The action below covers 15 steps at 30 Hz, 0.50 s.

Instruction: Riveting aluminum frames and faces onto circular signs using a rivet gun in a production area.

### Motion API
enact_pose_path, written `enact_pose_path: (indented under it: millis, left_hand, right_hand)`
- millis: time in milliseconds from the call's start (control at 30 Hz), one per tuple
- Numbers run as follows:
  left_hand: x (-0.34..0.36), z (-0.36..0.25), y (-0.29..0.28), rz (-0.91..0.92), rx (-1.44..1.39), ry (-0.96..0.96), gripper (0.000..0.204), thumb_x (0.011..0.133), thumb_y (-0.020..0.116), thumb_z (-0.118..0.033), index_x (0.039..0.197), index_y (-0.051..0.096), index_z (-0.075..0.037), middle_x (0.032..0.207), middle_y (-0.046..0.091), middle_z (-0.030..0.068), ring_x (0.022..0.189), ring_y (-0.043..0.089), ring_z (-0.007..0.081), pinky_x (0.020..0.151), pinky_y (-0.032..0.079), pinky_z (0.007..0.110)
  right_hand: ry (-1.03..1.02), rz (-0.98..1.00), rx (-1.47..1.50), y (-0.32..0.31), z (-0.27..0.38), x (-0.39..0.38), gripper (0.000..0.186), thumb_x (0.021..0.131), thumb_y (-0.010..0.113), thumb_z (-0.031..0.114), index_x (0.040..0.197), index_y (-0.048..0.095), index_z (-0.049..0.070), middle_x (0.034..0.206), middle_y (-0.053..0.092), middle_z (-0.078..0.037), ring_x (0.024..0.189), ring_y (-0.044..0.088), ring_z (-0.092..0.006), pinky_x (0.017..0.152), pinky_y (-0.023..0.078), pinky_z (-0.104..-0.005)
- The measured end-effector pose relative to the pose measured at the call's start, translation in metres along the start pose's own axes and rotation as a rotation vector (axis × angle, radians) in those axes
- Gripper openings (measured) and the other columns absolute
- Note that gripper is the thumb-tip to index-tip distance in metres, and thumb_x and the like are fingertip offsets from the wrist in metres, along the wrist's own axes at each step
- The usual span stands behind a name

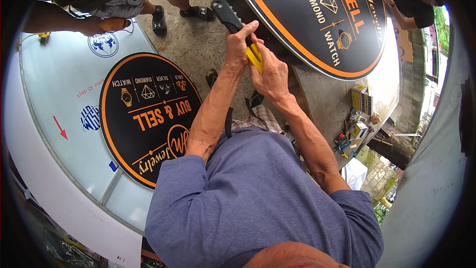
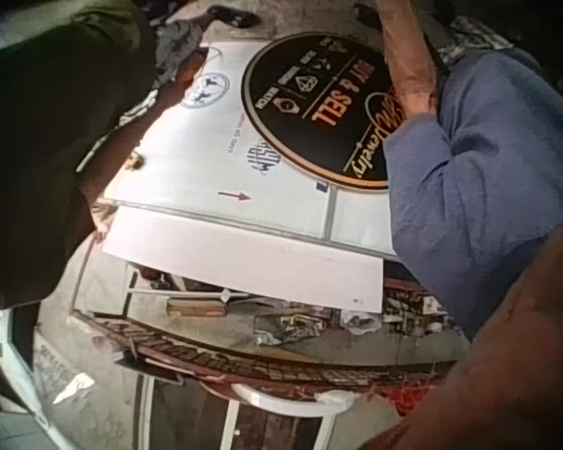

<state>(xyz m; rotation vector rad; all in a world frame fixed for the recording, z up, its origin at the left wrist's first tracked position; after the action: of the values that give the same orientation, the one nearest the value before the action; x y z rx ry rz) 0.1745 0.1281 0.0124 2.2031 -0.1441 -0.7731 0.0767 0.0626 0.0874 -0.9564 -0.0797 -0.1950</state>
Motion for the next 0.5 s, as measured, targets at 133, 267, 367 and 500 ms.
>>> enact_pose_path:
  millis: [133, 267, 367, 500]
  left_hand:
    - [-0.028, 0.01, -0.037, -0.093, 0.015, -0.008, 0.026, 0.089, 0.076, -0.017, 0.069, 0.06, -0.01, 0.06, 0.059, 0.0038, 0.053, 0.063, 0.0177, 0.057, 0.058, 0.031]
    - [-0.063, 0.048, -0.076, -0.232, -0.085, -0.226, 0.024, 0.088, 0.079, -0.023, 0.078, 0.062, -0.009, 0.064, 0.061, 0.0051, 0.06, 0.068, 0.0218, 0.063, 0.06, 0.034]
    - [-0.087, 0.092, -0.083, -0.194, 0.013, -0.412, 0.026, 0.091, 0.078, -0.026, 0.078, 0.062, -0.009, 0.067, 0.064, 0.0056, 0.072, 0.071, 0.0243, 0.078, 0.059, 0.039]
    - [-0.127, 0.146, -0.053, 0.116, 0.086, -0.652, 0.025, 0.094, 0.076, -0.03, 0.092, 0.069, -0.006, 0.085, 0.072, 0.0084, 0.092, 0.073, 0.025, 0.087, 0.057, 0.039]
  right_hand:
    - [-0.009, 0.075, 0.089, 0.013, 0.007, -0.026, 0.06, 0.079, 0.067, 0.005, 0.137, 0.051, 0.001, 0.097, 0.067, -0.024, 0.085, 0.069, -0.0419, 0.073, 0.056, -0.0493]
    - [0.102, 0.262, 0.088, 0.021, -0.003, -0.066, 0.057, 0.079, 0.069, 0.007, 0.133, 0.052, 0.001, 0.102, 0.068, -0.025, 0.088, 0.069, -0.0436, 0.076, 0.056, -0.0498]
    - [0.167, 0.33, 0.095, 0.008, -0.026, -0.104, 0.057, 0.079, 0.07, 0.009, 0.133, 0.052, 0.0, 0.108, 0.068, -0.026, 0.092, 0.069, -0.044, 0.078, 0.056, -0.0502]
    - [0.295, 0.359, 0.055, -0.045, -0.057, -0.169, 0.059, 0.08, 0.072, 0.01, 0.134, 0.051, -0.002, 0.113, 0.068, -0.026, 0.098, 0.069, -0.0437, 0.083, 0.056, -0.0494]
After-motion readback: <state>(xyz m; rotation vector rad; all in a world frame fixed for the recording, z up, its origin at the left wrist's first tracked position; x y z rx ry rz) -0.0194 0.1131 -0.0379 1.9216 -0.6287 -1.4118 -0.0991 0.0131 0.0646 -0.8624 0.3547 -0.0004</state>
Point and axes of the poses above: each hand's wrist, its own x-axis towards the middle knuckle, its own y-axis out of the palm, z = x × y, the point moved 4 cm from there along x, towards the middle knuckle
